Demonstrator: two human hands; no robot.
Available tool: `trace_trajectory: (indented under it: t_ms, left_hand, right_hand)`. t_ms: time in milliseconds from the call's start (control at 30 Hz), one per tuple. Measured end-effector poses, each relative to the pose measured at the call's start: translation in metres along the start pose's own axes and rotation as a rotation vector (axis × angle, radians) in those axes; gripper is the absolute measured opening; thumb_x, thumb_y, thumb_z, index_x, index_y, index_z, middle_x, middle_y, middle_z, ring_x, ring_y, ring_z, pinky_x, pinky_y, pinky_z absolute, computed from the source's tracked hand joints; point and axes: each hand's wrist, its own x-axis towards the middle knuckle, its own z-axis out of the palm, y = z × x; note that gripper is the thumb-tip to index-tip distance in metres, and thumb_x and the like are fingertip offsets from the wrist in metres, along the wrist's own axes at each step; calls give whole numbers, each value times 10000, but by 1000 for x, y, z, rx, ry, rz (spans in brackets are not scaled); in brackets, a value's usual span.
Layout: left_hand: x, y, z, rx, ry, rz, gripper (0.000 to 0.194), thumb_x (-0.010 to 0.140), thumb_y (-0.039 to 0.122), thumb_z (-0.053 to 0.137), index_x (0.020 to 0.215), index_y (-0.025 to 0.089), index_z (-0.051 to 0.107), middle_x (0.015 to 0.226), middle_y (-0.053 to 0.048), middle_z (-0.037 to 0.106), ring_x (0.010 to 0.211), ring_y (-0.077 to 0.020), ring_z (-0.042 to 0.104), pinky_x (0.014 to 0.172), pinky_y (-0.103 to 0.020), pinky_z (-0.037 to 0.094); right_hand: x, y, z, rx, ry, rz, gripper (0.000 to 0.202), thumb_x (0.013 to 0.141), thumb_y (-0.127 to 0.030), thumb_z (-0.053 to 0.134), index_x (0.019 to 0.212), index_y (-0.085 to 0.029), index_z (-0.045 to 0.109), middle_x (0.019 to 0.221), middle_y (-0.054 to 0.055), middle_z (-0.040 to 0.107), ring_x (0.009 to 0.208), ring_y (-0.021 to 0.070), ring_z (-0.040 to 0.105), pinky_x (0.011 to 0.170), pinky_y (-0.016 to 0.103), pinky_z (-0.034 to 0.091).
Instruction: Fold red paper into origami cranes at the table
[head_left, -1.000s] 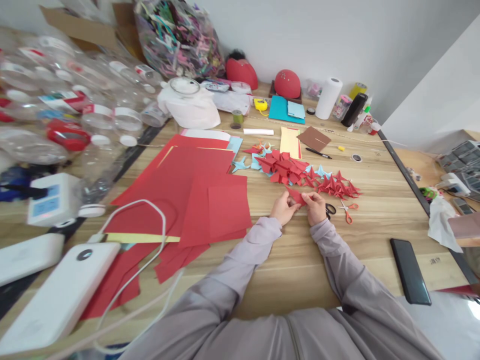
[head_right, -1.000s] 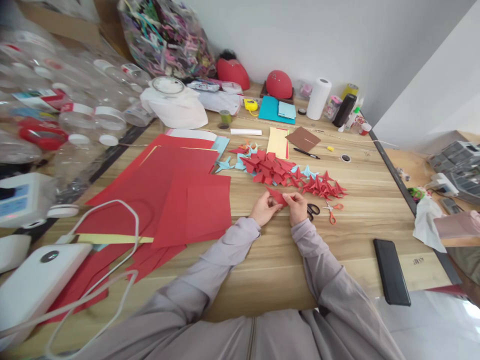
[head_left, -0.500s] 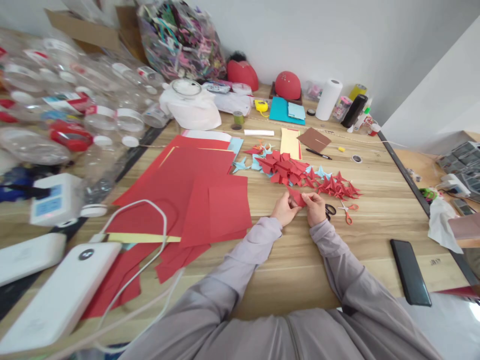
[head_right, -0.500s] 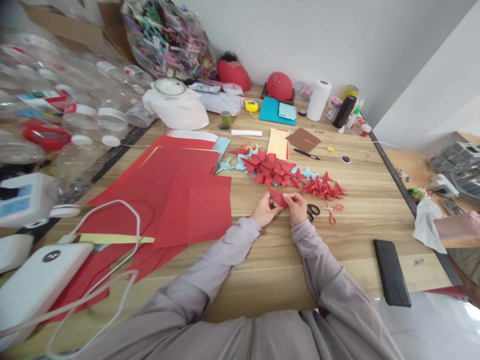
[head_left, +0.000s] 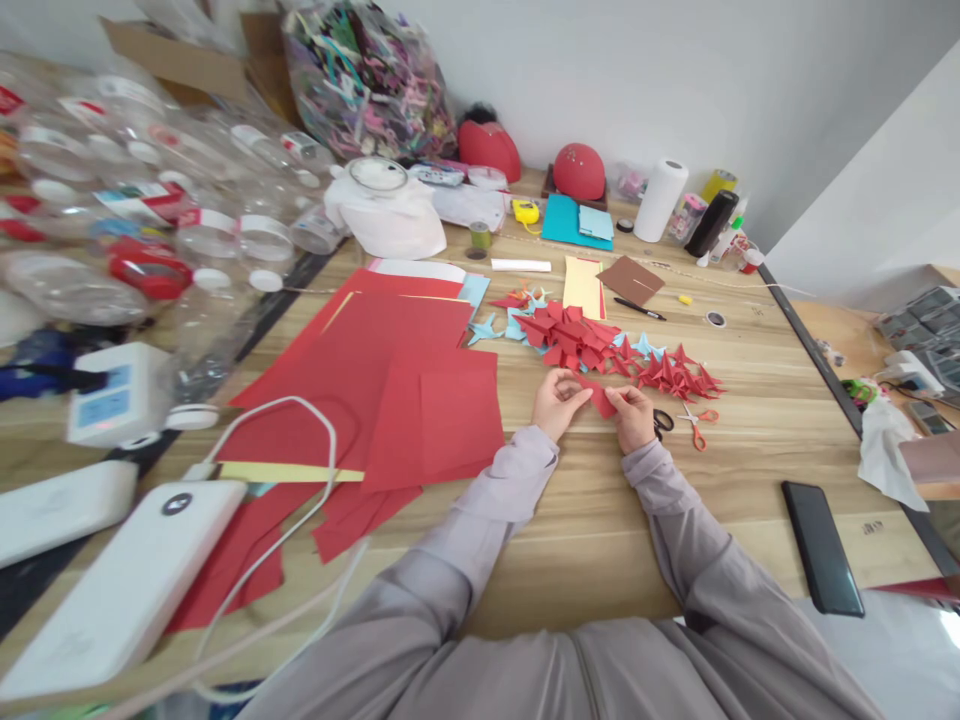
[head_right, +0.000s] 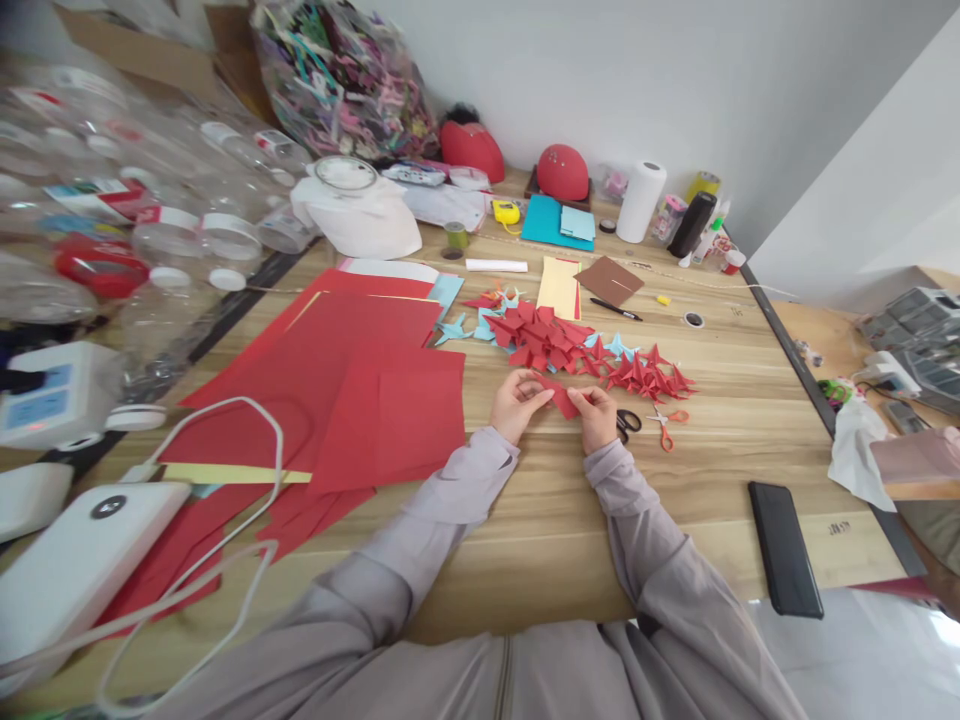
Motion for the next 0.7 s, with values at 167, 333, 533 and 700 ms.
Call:
trace_trajectory:
  t_ms: [167, 333, 533, 700]
  left_hand:
    - [0, 0, -2, 39, -54, 0, 496, 511, 291, 785, 889, 181, 485, 699, 14, 639, 601, -119, 592, 629, -258, 458]
    - [0, 3, -2, 94, -1, 1, 450, 485, 246, 787, 846, 167, 530, 563, 65, 557, 480, -71, 491, 514, -201, 391]
    - [2, 4, -5, 103, -7, -73, 379, 465, 244, 794, 771, 154, 587, 505, 60, 541, 435, -73, 467, 462, -204, 369]
    - [2, 5, -5, 66, 8, -88, 323, 443, 260, 805, 661, 146, 596, 508, 28, 575, 457, -103, 521, 487, -234, 414]
  right_hand:
    - [-2, -4, 0, -87, -39, 9, 224, 545, -332, 778, 579, -169, 627, 557, -30, 609, 534, 94, 505, 553, 243, 404]
    - [-3, -5, -1, -153, -76, 4, 222, 550, -336, 772, 580, -166, 632, 573, -24, 619, 532, 91, 503, 557, 238, 406]
    - [-2, -2, -3, -210, -92, 6, 255, 562, -377, 760, 589, -166, 620, 571, -27, 599, 526, 92, 485, 545, 236, 397]
    - [-3, -4, -2, -284, -128, -22, 281, 609, -416, 725, 646, -167, 599, 583, -35, 573, 537, 93, 478, 557, 236, 405]
